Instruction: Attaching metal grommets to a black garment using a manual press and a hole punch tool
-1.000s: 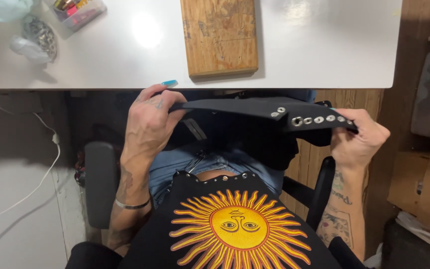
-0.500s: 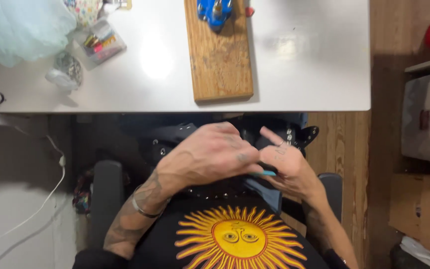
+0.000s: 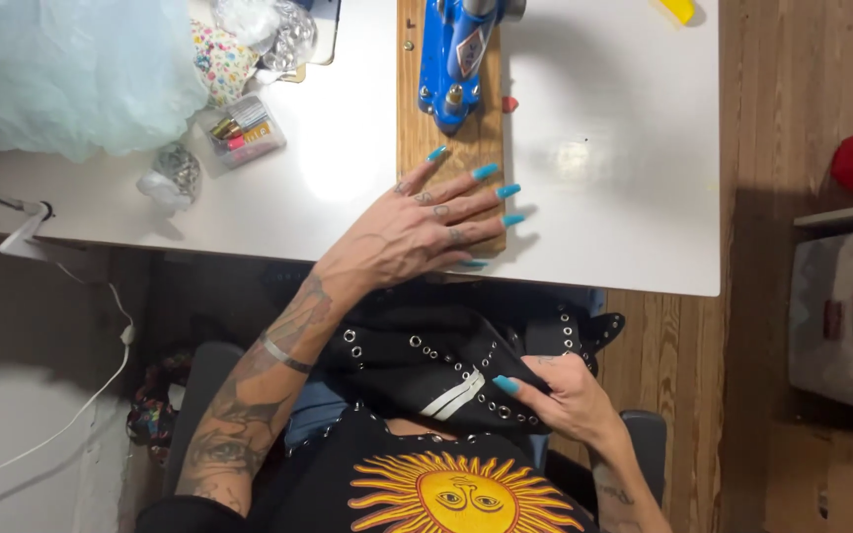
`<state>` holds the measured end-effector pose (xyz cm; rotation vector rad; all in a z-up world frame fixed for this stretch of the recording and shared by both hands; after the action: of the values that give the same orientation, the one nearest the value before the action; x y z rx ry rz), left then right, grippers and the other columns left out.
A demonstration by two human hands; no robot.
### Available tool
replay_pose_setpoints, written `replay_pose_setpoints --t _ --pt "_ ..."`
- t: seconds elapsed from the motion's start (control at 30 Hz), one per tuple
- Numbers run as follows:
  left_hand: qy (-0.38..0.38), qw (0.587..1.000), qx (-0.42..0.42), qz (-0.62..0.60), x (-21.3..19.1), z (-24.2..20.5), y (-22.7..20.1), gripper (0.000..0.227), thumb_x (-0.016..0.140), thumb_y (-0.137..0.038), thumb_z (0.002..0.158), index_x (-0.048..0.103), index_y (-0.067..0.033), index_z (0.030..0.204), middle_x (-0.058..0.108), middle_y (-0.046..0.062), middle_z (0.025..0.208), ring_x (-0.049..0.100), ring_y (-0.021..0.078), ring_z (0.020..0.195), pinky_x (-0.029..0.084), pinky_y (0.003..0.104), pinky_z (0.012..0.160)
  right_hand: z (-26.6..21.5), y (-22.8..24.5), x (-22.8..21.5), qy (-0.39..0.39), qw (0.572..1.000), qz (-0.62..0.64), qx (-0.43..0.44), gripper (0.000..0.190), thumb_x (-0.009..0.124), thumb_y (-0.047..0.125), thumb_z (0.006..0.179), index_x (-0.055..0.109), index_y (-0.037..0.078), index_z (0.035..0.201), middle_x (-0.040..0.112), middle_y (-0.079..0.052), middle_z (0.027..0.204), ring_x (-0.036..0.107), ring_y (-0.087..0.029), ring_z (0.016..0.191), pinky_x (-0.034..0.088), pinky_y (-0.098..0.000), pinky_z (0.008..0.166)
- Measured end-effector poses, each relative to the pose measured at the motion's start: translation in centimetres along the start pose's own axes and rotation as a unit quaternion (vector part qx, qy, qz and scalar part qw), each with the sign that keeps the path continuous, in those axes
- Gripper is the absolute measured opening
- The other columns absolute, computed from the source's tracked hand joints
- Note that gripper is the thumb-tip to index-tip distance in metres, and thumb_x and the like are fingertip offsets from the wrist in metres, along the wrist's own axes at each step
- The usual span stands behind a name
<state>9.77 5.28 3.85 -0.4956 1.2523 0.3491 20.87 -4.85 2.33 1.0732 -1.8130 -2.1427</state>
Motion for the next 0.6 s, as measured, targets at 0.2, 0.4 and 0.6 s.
replay_pose_setpoints --t 0.2,0.4,0.6 --pt "0.022 0.999 -0.007 -0.032 -0.8 1.2 2.2 0.048 0.04 -0.041 0.088 0.033 -0.0243 0.133 0.023 0.002 0.141 0.017 0.0222 0.131 0.005 0.052 0.104 -0.4 -1.3 -0.4 -0.002 1.0 -0.02 0.011 0.033 0.055 0.017 0.083 0.038 0.007 0.057 0.03 0.003 0.052 0.028 -0.01 0.044 0.021 -0.0246 0.039" --pt "-0.013 0.997 -0.008 -0.08 -4.5 2.5 5.1 0.042 0.049 -0.03 0.087 0.043 -0.0171 0.127 0.038 0.008 0.134 0.028 0.0262 0.127 0.011 0.049 0.104 -0.4 -1.5 -0.2 0.006 0.999 -0.032 0.001 0.035 0.055 0.016 0.084 0.034 0.007 0.057 0.026 0.003 0.053 0.026 -0.01 0.044 0.021 -0.0248 0.04" --pt "-0.023 0.991 -0.038 -0.124 -4.6 2.8 8.8 0.039 0.048 -0.021 0.089 0.043 -0.0132 0.128 0.035 0.01 0.135 0.027 0.0271 0.127 0.012 0.047 0.104 -0.5 -2.1 -0.5 -0.005 0.999 -0.038 0.01 0.035 0.056 0.018 0.084 0.035 0.008 0.057 0.026 0.003 0.051 0.025 -0.01 0.043 0.021 -0.0253 0.04"
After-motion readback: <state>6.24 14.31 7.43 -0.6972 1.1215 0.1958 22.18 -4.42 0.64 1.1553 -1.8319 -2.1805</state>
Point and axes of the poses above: each hand's wrist, its own z-axis towards the middle knuckle, its own x-axis out of the palm, y = z × x, the point moved 9 cm from there along z, towards the middle knuckle
